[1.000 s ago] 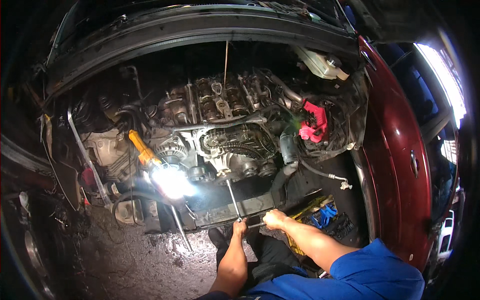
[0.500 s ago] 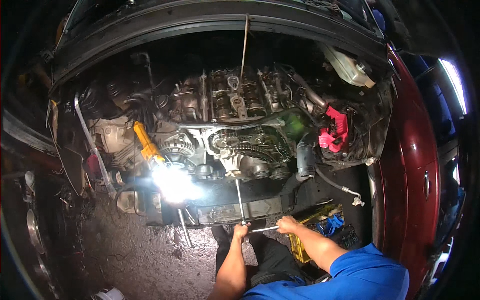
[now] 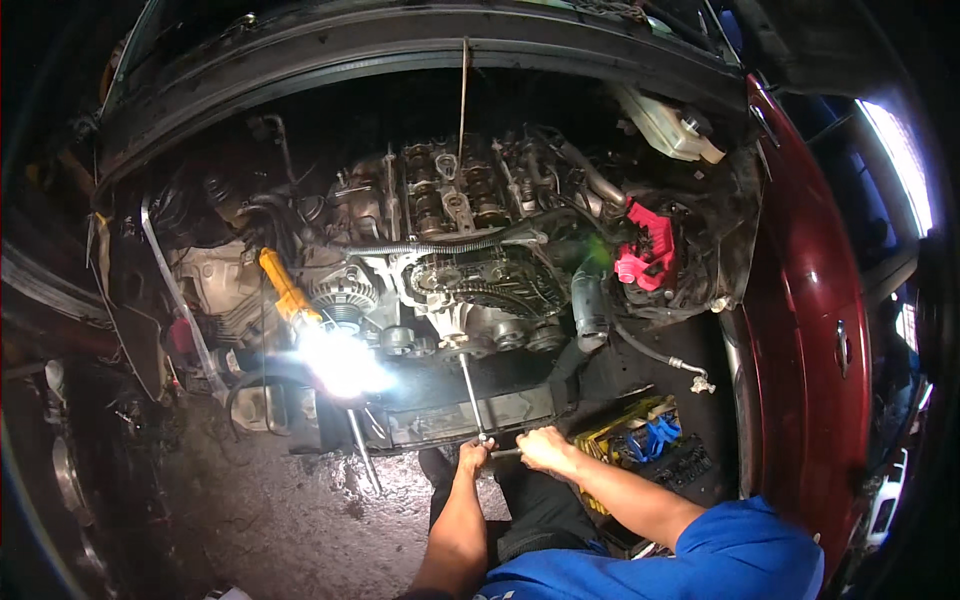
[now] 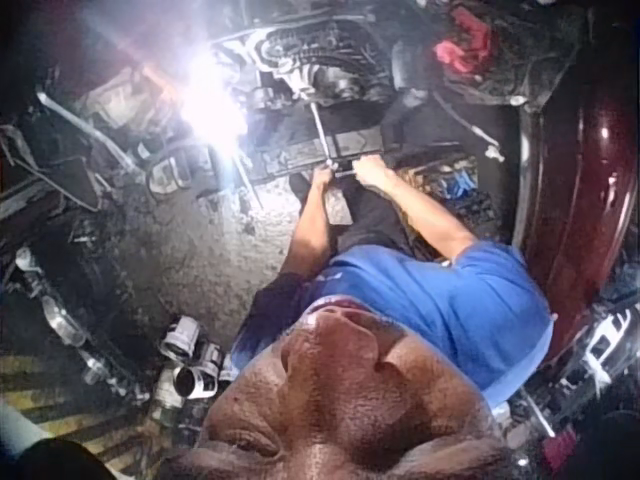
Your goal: The person works on a car engine by using a socket wrench to loosen or tighten bolts on the front of the engine block. The person uses a flashlight to illuminate the work area and points at components while handling the wrench.
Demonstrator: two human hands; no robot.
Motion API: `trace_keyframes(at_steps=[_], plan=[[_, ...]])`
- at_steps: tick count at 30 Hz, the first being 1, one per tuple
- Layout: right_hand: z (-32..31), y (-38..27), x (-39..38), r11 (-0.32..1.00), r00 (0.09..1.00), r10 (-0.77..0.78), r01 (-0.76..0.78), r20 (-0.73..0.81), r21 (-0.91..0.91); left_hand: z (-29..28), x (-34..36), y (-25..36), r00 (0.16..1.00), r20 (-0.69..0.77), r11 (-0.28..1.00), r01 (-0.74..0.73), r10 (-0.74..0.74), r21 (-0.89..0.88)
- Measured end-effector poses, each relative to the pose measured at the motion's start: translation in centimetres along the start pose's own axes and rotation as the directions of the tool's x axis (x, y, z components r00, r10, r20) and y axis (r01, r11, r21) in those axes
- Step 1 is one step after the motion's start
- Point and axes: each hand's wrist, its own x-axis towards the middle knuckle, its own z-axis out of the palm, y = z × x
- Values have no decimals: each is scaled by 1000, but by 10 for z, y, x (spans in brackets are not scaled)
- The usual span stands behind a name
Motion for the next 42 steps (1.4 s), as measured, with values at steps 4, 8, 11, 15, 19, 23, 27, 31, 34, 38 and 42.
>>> trace_keyframes(at_steps=[4,8,11,15,19,23,27,31,34,38,42], plan=[[0,-23,-1,987,989,-102,87,-104,-136,-1,-2,4,1000,0,989,-14,14,144],[6,1,-4,984,1000,16,-20,-24,-179,-4,0,0,999,-20,981,-45,50,186],[10,7,2,955,978,98,-40,186,-293,-9,8,-5,999,-8,981,-35,38,188],[11,8,2,976,978,119,-83,174,-200,1,2,2,996,-82,982,-9,25,186],[9,19,0,989,970,108,-82,217,-123,12,-8,15,997,-66,984,60,-49,170],[-2,18,1,993,950,106,-84,293,-87,12,-10,18,994,-109,961,38,-8,273],[-1,15,10,995,956,59,-34,288,-91,0,6,5,986,-165,962,42,3,270],[21,48,-3,996,950,77,-59,301,-69,18,6,2,995,-73,965,78,-61,251],[34,66,-1,999,982,-41,40,182,9,1,26,-17,987,-113,938,-67,112,340],[55,86,1,1000,969,12,-11,248,-4,7,22,-18,987,-138,943,-29,79,332],[66,89,-3,998,963,55,-54,262,-8,8,11,-9,994,-108,977,18,5,212]])
